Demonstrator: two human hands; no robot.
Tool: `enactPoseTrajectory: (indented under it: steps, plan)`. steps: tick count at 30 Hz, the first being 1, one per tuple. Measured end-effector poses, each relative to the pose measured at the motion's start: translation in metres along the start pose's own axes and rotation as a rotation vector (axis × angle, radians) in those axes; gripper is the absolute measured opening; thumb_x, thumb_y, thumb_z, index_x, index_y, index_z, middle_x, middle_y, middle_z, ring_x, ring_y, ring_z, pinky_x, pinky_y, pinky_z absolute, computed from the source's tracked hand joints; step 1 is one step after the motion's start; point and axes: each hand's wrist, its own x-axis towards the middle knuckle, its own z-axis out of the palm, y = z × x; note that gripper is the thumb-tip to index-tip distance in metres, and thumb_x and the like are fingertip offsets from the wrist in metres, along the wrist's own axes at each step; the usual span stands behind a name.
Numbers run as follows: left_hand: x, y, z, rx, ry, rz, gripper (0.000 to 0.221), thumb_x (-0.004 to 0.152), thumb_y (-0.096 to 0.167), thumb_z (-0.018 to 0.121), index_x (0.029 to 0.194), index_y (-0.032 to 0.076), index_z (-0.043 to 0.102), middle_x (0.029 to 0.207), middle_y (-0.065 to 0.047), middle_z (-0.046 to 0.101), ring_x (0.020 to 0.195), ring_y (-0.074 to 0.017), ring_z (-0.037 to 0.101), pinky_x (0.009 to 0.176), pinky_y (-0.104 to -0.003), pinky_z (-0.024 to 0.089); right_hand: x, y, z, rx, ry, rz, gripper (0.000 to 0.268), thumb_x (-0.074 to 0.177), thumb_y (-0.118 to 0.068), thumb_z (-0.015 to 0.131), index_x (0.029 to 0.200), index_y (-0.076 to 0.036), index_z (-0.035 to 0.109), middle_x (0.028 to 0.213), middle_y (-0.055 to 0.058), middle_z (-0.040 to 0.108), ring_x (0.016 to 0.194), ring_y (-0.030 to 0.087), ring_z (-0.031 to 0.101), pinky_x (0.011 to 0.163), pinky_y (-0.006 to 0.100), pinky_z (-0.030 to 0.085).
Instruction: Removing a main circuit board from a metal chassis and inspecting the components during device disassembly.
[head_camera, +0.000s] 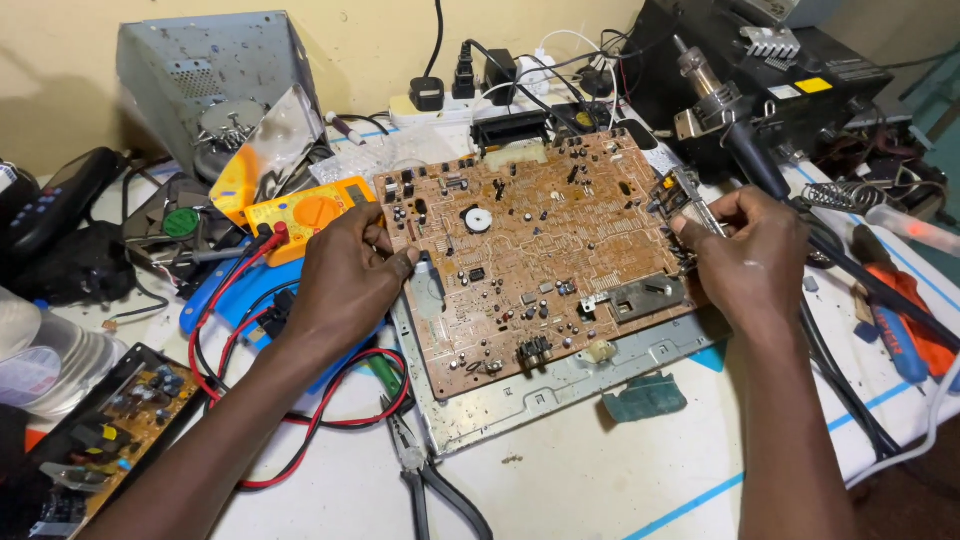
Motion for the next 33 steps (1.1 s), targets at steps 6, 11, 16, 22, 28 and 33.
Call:
enactPoseTrajectory:
  steps: [6,11,16,22,28,33]
  plan:
    - [-0.004,0.005,0.003,0.15,0.035,0.051,0.078,0.086,0.022,0.08,0.152,-0.001,0.047,0.099,-0.01,0.066,0.095,-0.029,0.063,0.082,-0.044,0.049,-0.007,-0.016,-0.007,0.002,-0.034,0.006,0.028,0.091,-0.027,0.086,0.09,-0.014,0.062,0.1,0.014,0.074,0.06,0.019,0.048,0.061,0.042,0.04]
    - [-0.019,0.018,0.001,0.362,-0.062,0.146,0.062,0.094,0.015,0.059,0.151,-0.004,0.043,0.136,-0.029,0.055,0.117,-0.0455,0.06,0.092,-0.056,0.053,-0.009,-0.028,-0.01,0.002,-0.053,0.038,0.023,0.089,-0.025,0.082,0.09,-0.01,0.064,0.149,0.023,0.059,0.127,0.046,0.059,0.096,0.061,0.045]
    - [-0.021,0.023,0.001,0.525,-0.047,0.206,0.024,0.094,0.008,0.051,0.114,-0.003,0.058,0.101,-0.022,0.061,0.081,-0.0431,0.065,0.063,-0.058,0.057,-0.013,-0.037,-0.013,-0.016,-0.092,0.139,0.027,0.093,-0.03,0.083,0.095,-0.009,0.066,0.092,0.021,0.075,0.067,0.029,0.061,0.067,0.049,0.046]
    - [-0.018,0.017,-0.002,0.511,-0.051,0.184,0.028,0.09,0.021,0.055,0.111,0.003,0.059,0.096,-0.019,0.064,0.079,-0.0386,0.065,0.06,-0.055,0.054,-0.005,-0.022,-0.008,-0.08,-0.073,0.077,0.026,0.093,-0.029,0.082,0.094,-0.008,0.067,0.102,0.019,0.062,0.08,0.032,0.056,0.071,0.05,0.045]
    - [-0.02,0.008,0.001,0.555,0.0,0.275,0.026,0.084,0.021,0.061,0.099,0.001,0.06,0.092,-0.022,0.065,0.08,-0.0449,0.063,0.06,-0.058,0.05,-0.005,-0.009,-0.007,-0.048,-0.069,0.028,0.028,0.095,-0.03,0.083,0.094,-0.009,0.064,0.071,0.011,0.059,0.06,0.023,0.046,0.055,0.042,0.034]
    - [-0.029,0.021,-0.002,0.486,-0.097,0.23,0.017,0.084,0.018,0.06,0.09,0.004,0.052,0.087,-0.016,0.06,0.075,-0.0323,0.058,0.064,-0.049,0.05,-0.002,-0.016,-0.016,-0.093,-0.063,0.105,0.028,0.091,-0.026,0.087,0.093,-0.006,0.067,0.106,0.02,0.073,0.079,0.032,0.06,0.066,0.049,0.045]
